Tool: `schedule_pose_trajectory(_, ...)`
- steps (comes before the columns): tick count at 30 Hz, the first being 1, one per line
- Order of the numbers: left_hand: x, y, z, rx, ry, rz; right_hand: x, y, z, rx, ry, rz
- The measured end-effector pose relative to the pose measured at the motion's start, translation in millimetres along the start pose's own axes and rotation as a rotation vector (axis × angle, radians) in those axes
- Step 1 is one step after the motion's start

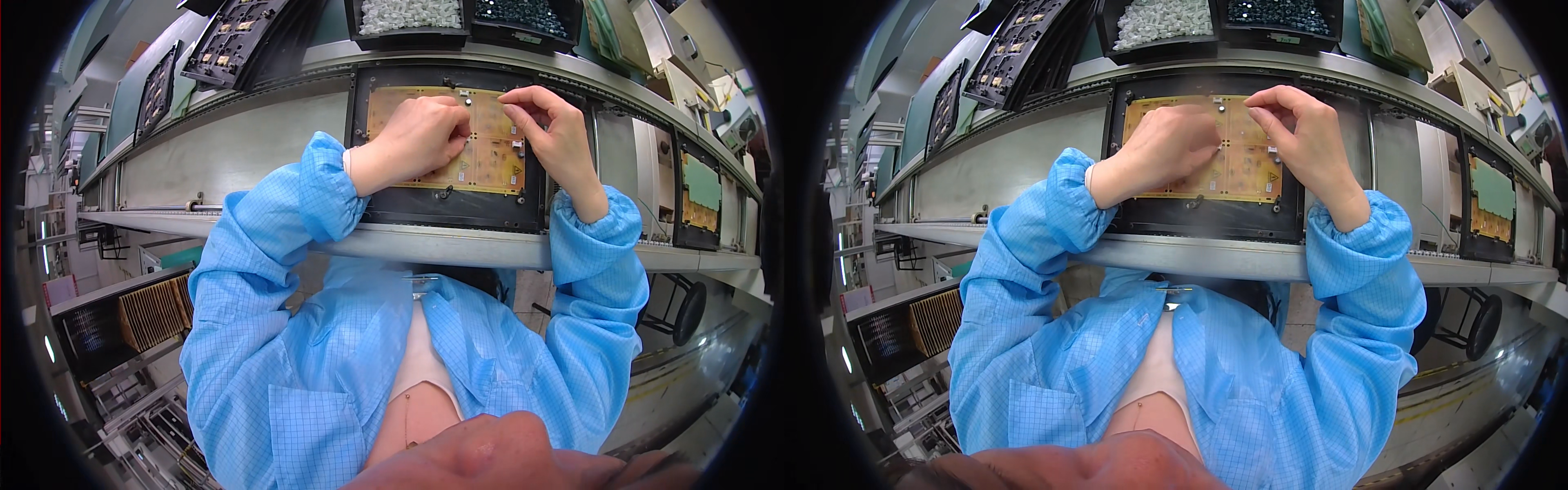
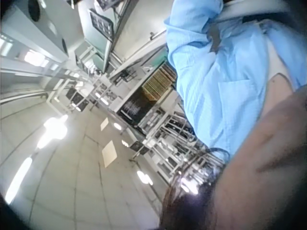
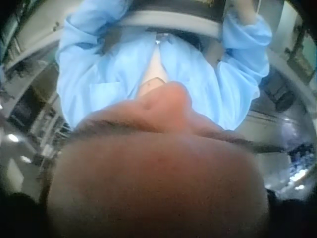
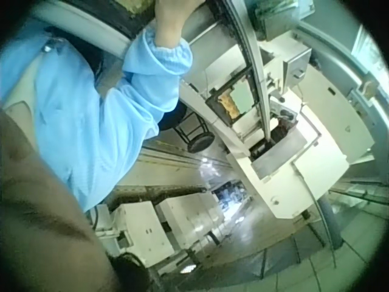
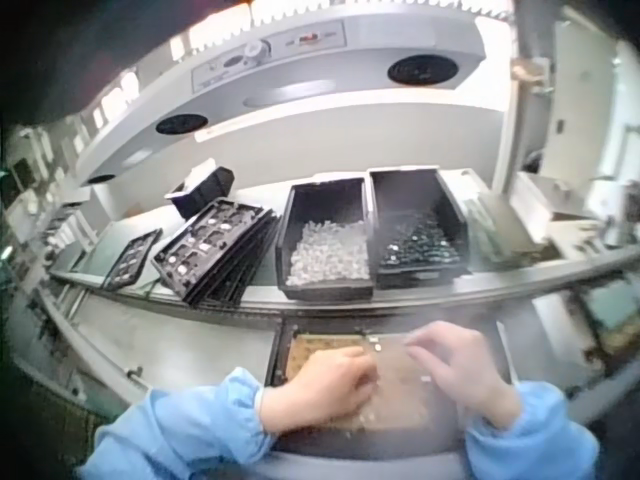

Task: Assembling components onto printed circuit boards at an electronics manufacturing station.

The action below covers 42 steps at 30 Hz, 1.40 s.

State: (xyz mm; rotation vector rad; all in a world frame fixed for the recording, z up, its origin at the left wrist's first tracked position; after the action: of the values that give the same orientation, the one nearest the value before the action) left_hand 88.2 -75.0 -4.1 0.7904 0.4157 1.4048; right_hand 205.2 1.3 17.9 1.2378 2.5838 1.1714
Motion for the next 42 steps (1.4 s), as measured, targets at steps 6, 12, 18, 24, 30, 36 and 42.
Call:
schedule_pose_trajectory(6,-3,-11,17,0.277,-0.116,-0.035,-1,0,3,0.023,-0.013,-0.007)
schedule_pose_trajectory(12,17,-27,4,0.217,-0.058,-0.006,-8,6,23,0.028,-0.052,-0.044)
schedule_pose_trajectory(18,65,73,-15,0.673,-0.142,0.461,-28,10,52,0.224,-0.168,-0.117)
schedule_pose_trajectory(24,110,86,-54,0.868,-0.091,0.291,-45,-5,63,0.642,-0.390,-0.241)
schedule_pose_trajectory(30,124,84,-62,0.607,-0.078,0.292,-54,-1,59,0.710,-0.441,-0.265)
schedule_pose_trajectory(36,114,94,-19,0.257,-0.196,0.444,-51,10,55,0.318,-0.334,-0.242)
schedule_pose_trajectory(42,90,102,14,0.074,-0.310,0.512,-45,28,34,-0.184,-0.147,-0.145)
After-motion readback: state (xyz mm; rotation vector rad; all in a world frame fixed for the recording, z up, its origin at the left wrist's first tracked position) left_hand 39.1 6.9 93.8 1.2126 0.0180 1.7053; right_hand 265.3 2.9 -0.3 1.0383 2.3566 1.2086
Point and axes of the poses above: each hand's wrist, its own x-axis towards the middle knuckle, its own y-axis out of the back of the hand, z = x × y, the point moved 10 cm from there along x, towards the middle knuckle, and after that the axes turned 13 degrees about -x, right-handed, at the moved point
